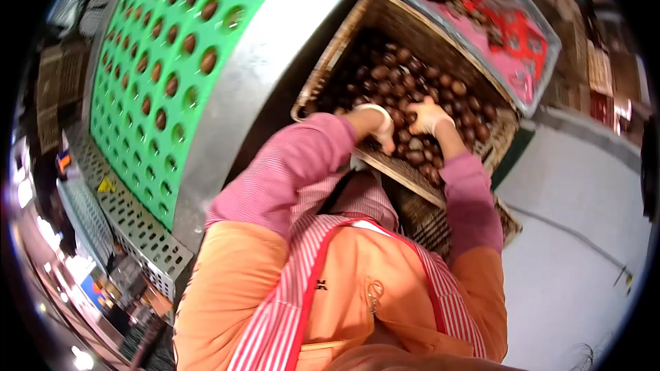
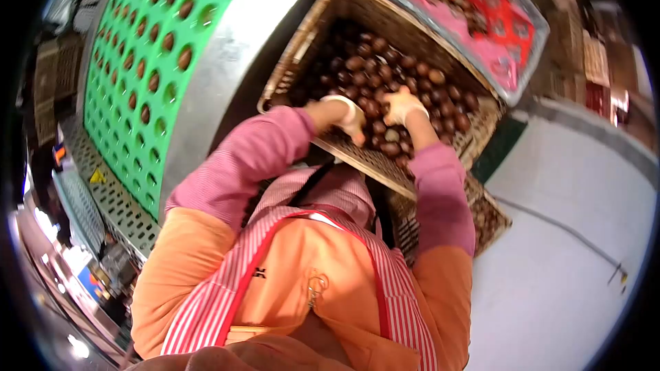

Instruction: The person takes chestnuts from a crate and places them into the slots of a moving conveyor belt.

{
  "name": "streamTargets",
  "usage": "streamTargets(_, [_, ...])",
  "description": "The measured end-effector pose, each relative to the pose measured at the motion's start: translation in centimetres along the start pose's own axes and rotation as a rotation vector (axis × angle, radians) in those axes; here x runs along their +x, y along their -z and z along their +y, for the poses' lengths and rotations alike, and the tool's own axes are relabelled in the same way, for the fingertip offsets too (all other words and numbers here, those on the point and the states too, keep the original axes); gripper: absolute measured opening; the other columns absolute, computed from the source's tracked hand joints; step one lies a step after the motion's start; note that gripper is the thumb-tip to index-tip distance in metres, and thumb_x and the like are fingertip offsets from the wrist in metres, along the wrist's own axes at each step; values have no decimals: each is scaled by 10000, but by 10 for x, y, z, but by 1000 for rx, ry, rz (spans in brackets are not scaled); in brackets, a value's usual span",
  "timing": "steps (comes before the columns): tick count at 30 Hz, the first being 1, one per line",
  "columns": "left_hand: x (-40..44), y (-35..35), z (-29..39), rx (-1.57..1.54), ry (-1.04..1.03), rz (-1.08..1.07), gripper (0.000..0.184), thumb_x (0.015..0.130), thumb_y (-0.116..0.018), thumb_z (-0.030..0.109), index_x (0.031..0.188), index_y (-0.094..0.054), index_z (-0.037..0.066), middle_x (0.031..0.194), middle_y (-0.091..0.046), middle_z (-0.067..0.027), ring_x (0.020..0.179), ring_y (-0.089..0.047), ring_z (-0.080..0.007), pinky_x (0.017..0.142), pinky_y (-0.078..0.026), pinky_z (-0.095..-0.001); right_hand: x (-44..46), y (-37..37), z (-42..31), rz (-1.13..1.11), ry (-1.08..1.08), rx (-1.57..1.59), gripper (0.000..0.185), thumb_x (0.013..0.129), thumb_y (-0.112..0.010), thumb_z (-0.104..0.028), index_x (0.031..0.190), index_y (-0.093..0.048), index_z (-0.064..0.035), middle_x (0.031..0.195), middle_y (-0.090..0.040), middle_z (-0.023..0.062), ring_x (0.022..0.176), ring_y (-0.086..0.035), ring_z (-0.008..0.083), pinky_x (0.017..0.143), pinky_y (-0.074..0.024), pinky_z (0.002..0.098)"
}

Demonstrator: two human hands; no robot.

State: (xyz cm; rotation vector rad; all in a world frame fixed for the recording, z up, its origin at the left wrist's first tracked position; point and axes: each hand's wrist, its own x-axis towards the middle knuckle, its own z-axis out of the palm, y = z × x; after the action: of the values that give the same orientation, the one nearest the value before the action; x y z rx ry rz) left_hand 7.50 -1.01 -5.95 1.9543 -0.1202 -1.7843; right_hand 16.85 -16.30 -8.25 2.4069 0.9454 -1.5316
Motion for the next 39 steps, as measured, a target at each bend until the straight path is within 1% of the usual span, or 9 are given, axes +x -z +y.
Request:
streamTargets(4, [40,2,-21,-177,-6,-184,887,689,-774,543,1409,-492,106,1517,-388,-138,1353,-405,-338,1089,-333,-464,-8,-8,-11,100,-35,-26,659,641,-787,-239,1272,-601,-285,1310,-429,207,1124,-566,414,959,-492,440])
streamTargets(7, [-8,3,-33,-185,-363,-37,648,702,-779,501,1228,-662,142,1267,-633,-80,1178,-541,-227,1012,-390,-395,-15,-8,-9,177,-71,131,673,650,-800,-206,1290,-590,-202,1373,-393,179,1128,-567,379,962,-482,421])
streamTargets(11, [-98,-11,-54,-522,-678,580,550,745,-766,341,1167,-627,16,1064,-661,-155,1035,-607,-243,939,-454,-349,-17,-10,11,142,194,1304,649,743,-814,-226,1316,-558,-60,1227,-573,87,1079,-588,235,933,-496,363])
streamTargets(15, [-219,-28,-123,-671,-774,1173,525,715,-798,369,1077,-624,31,1167,-568,-136,1074,-553,-249,961,-447,-373,-59,63,-53,-22,541,1639,590,846,-715,-418,1281,-539,-60,1119,-597,43,865,-608,148,677,-508,278])
streamTargets(19, [-264,0,-206,-1122,-509,1442,501,740,-801,342,1104,-589,71,1045,-580,-63,846,-579,-110,634,-505,-257,-57,151,-139,106,603,1500,547,854,-677,-481,1217,-570,-86,975,-598,16,737,-579,121,549,-449,265])
streamTargets(23, [-223,55,-253,-603,-119,1631,584,704,-774,405,1122,-640,20,1344,-497,-184,1179,-536,-353,998,-447,-402,-7,242,-210,715,632,773,476,810,-734,-390,1138,-617,-67,1012,-617,74,807,-598,222,745,-514,335])
streamTargets(27, [-281,16,-215,-621,246,1655,558,718,-736,407,1098,-620,16,1383,-445,-207,1128,-573,-366,960,-479,-423,34,328,-280,1187,256,111,575,702,-784,-407,1198,-612,-174,1214,-504,189,1022,-593,366,890,-497,444])
streamTargets(31, [-266,-22,-244,-457,436,1374,523,779,-718,372,1173,-561,66,1271,-472,-191,988,-617,-381,822,-527,-462,103,365,-303,947,92,-229,481,821,-638,-346,1274,-569,-202,1320,-453,267,1126,-567,413,940,-485,468])
streamTargets(39, [-265,-86,-280,-342,470,1913,445,855,-642,190,1279,-538,101,1042,-575,-155,947,-547,-359,829,-479,-441,66,352,-316,1018,450,-301,462,857,-598,-229,1315,-543,-203,1279,-529,186,1103,-589,351,906,-497,437])
